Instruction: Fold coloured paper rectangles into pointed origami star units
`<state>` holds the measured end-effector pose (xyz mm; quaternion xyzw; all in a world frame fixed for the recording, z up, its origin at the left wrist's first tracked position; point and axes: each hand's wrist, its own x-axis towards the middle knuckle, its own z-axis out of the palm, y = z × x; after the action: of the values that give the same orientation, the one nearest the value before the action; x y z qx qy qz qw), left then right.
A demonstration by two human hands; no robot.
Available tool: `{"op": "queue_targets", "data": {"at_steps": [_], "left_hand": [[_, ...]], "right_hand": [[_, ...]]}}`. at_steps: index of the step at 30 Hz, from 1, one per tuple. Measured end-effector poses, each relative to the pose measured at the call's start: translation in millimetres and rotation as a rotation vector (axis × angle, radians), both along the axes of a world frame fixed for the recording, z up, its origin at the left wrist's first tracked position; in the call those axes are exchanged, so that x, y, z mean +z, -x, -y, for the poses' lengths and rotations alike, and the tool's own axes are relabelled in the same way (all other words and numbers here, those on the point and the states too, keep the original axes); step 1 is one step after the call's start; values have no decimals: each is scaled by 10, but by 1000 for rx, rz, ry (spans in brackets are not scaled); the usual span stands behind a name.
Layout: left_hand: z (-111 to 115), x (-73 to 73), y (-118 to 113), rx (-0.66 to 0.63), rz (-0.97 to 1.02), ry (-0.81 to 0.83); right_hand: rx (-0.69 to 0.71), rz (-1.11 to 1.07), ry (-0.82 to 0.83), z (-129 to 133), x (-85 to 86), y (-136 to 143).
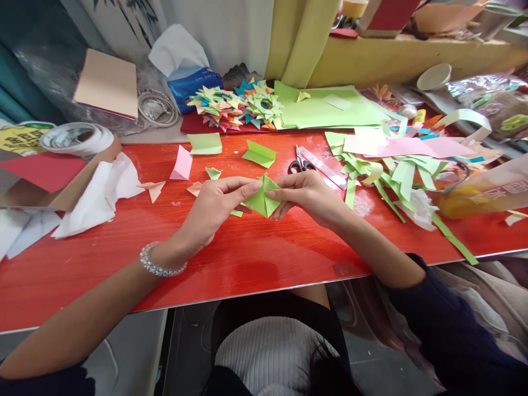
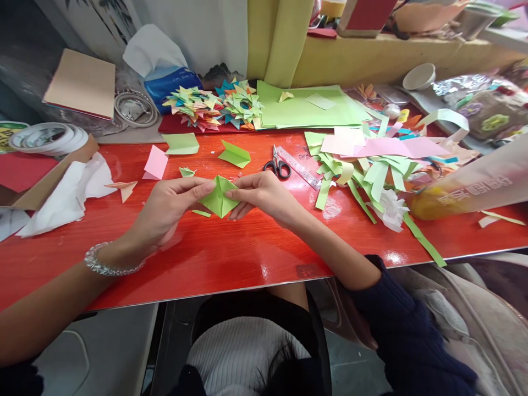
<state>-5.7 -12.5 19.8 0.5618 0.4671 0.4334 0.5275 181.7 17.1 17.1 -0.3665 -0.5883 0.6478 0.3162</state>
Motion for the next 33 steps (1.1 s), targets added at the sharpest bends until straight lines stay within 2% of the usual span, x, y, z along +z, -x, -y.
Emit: {"op": "queue_targets", "data": {"at_steps": [5, 16, 23, 28, 33], "left_hand": [[4, -27, 4, 60, -56, -28], [-6, 18, 6, 24, -77, -14], [-26, -25, 8, 54, -108, -90], [-47, -41, 19, -24, -184, -17], [-47, -70, 43, -24, -251, -56]], "right_hand": [[42, -12, 4, 5, 10, -7], [61, 16, 24, 6, 40, -3], [107, 83, 46, 13, 37, -2], [75, 39, 51, 15, 41, 13], [60, 31, 41, 12, 29, 23]]}}
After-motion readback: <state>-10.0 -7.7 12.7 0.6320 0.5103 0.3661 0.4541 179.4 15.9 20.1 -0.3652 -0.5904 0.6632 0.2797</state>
